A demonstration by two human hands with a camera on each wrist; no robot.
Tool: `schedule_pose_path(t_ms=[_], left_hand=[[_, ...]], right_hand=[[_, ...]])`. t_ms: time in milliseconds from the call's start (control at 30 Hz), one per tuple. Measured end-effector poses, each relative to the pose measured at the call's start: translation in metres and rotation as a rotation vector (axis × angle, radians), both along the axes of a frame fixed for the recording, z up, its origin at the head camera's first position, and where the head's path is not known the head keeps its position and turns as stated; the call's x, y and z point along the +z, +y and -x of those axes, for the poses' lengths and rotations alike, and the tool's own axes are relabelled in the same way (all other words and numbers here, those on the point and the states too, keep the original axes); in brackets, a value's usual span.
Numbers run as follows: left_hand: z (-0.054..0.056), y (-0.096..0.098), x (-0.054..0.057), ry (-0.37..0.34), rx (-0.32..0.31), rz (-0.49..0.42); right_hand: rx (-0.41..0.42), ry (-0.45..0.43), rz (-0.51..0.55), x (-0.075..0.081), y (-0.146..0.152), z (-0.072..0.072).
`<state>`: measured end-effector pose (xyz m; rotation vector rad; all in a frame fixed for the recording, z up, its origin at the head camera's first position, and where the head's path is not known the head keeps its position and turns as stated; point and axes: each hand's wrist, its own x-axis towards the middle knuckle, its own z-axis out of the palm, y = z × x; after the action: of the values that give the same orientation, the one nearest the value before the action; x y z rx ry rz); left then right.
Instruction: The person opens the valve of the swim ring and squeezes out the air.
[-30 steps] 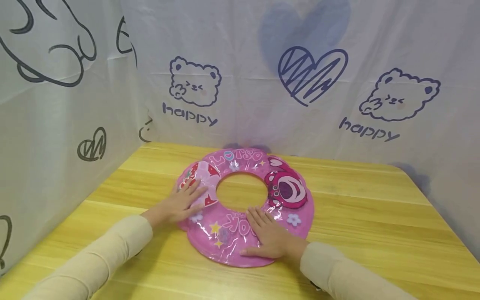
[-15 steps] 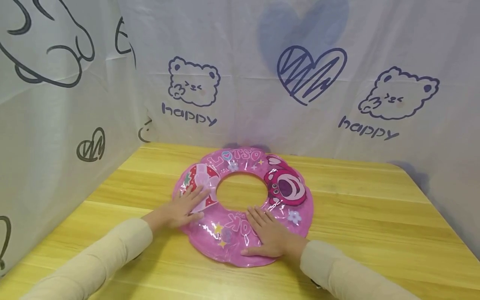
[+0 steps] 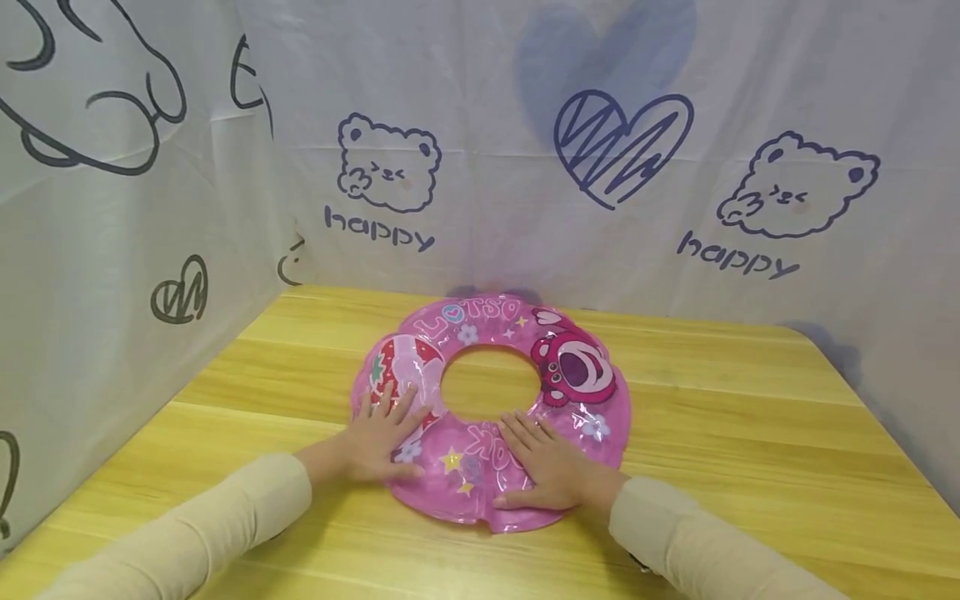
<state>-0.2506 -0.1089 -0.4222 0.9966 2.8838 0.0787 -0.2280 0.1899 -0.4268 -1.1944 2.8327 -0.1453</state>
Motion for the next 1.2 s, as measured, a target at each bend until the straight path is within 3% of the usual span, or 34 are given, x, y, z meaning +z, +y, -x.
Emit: schedule_pose_path(t_ms=[133, 233, 300, 533, 800, 933, 1200], left_hand=[[-0.002, 0.004, -0.004, 0.045, -0.060, 0.006], [-0.004, 0.008, -0.005, -0.019, -0.075, -0.034], [-0.006, 0.010, -0.004, -0.053, -0.065, -0.045], [-0.007, 0.016, -0.003, -0.068, -0.036, -0.056], [-0.011, 0.030, -0.002, -0.082, -0.007, -0.117], [-0.013, 0.037, -0.001, -0.048, 0.024, -0.081], [-0.018, 0.045, 0.000, 0.005, 0.056, 0.001]], right_hand=[[0.016, 0.023, 0.018, 0.003, 0.000, -0.003], [0.030, 0.005, 0.043, 0.002, 0.000, -0.005], [0.044, -0.011, 0.059, 0.001, -0.001, -0.006], [0.065, -0.088, 0.090, 0.001, -0.002, -0.007], [0.124, -0.045, 0.128, 0.001, -0.004, -0.007], [0.138, -0.007, 0.111, 0.001, -0.007, -0.007], [0.116, -0.044, 0.051, 0.005, -0.015, -0.008]])
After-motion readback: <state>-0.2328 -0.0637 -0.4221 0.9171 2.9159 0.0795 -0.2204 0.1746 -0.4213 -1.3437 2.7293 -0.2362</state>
